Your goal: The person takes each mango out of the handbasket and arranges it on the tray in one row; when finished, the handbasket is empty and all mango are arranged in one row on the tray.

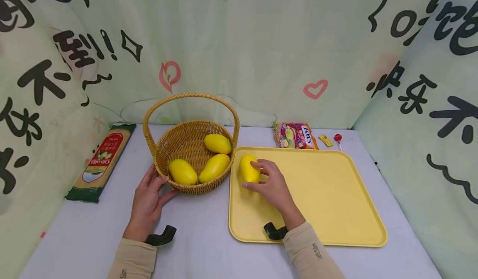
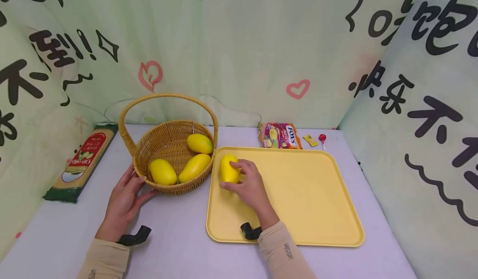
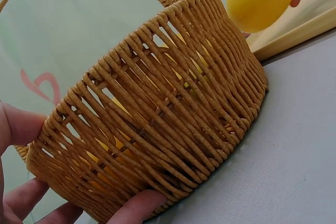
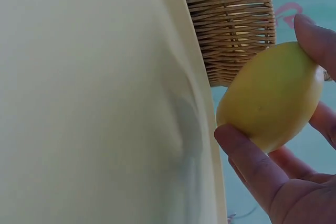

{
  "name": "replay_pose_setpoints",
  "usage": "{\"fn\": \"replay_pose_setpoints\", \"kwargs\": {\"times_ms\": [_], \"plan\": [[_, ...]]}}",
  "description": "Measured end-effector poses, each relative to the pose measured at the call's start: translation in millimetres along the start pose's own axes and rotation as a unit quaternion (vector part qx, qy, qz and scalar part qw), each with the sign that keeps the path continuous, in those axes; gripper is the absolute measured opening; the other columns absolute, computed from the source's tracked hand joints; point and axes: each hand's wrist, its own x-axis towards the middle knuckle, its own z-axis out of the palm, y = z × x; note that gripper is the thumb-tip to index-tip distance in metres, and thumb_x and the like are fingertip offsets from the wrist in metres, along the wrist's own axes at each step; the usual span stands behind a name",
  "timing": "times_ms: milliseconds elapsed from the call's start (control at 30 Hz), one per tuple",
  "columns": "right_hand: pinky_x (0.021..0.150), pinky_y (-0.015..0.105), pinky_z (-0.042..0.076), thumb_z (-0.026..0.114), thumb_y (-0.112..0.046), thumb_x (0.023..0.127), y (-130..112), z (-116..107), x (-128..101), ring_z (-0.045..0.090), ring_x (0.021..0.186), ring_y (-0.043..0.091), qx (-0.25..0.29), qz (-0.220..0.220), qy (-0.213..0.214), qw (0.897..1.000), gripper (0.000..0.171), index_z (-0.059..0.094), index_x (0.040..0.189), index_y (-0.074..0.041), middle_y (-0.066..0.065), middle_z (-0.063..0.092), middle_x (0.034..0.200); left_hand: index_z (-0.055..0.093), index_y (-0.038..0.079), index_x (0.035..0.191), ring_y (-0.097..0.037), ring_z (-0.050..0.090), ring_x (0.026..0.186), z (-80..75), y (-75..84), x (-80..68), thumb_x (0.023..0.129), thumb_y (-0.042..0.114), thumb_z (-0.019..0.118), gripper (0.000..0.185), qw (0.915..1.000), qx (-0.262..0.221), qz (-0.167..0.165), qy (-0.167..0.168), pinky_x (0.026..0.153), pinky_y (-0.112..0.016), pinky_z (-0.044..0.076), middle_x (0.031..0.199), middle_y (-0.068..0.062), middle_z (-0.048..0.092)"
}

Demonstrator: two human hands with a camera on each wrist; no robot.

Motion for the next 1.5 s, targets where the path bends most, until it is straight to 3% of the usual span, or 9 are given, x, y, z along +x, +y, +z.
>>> {"fn": "replay_pose_setpoints", "kwargs": {"times_ms": [233, 500, 700, 1200, 1500], "plan": [[0.105, 0.051, 0.059, 0.091, -0.022, 0.084, 4, 6, 0, 0.049, 0.143, 0.042, -0.044, -0.021, -0.004, 0.999, 0.066, 0.065, 0.142, -0.008, 0.018, 0.044, 0.16, 0.024, 0.045, 0.167, -0.023, 0.039, 0.153, -0.8, -1.2, 0.7, 0.108, 0.015, 0.053, 0.072, 1.0, -0.001, 0.001, -0.001, 0.102, -0.053, 0.057, 0.177, 0.01, 0.023], [0.113, 0.054, 0.052, 0.093, -0.024, 0.082, 4, 13, -2, 0.05, 0.143, 0.044, -0.114, -0.045, -0.005, 0.992, 0.067, 0.067, 0.141, -0.009, 0.02, 0.046, 0.159, 0.024, 0.045, 0.167, -0.023, 0.04, 0.153, -1.0, -1.8, 0.8, 0.108, 0.014, 0.053, 0.072, 1.0, 0.0, 0.003, -0.004, 0.103, -0.052, 0.057, 0.177, 0.01, 0.023], [0.12, 0.056, 0.045, 0.093, -0.024, 0.081, 2, 14, -3, 0.05, 0.143, 0.044, -0.124, -0.047, -0.016, 0.991, 0.068, 0.067, 0.141, -0.009, 0.019, 0.046, 0.159, 0.025, 0.045, 0.167, -0.023, 0.04, 0.153, -1.4, -2.5, 0.4, 0.108, 0.014, 0.053, 0.072, 1.0, -0.004, 0.005, -0.003, 0.103, -0.053, 0.057, 0.176, 0.009, 0.024], [0.117, 0.054, 0.049, 0.092, -0.028, 0.081, -4, 16, -7, 0.056, 0.137, 0.04, -0.17, -0.087, -0.031, 0.981, 0.063, 0.071, 0.139, -0.016, 0.017, 0.045, 0.16, 0.025, 0.045, 0.167, -0.023, 0.04, 0.152, -0.1, -0.3, 0.2, 0.108, 0.015, 0.053, 0.072, 1.0, -0.001, 0.005, -0.003, 0.104, -0.053, 0.056, 0.176, 0.009, 0.024], [0.115, 0.054, 0.051, 0.093, -0.032, 0.079, -7, 18, -9, 0.052, 0.139, 0.039, -0.206, -0.089, -0.033, 0.974, 0.068, 0.069, 0.141, -0.018, 0.016, 0.044, 0.161, 0.024, 0.044, 0.167, -0.022, 0.039, 0.153, -0.8, -0.7, 1.4, 0.108, 0.014, 0.053, 0.072, 0.9999, -0.008, 0.004, -0.006, 0.104, -0.053, 0.056, 0.177, 0.009, 0.023]]}}
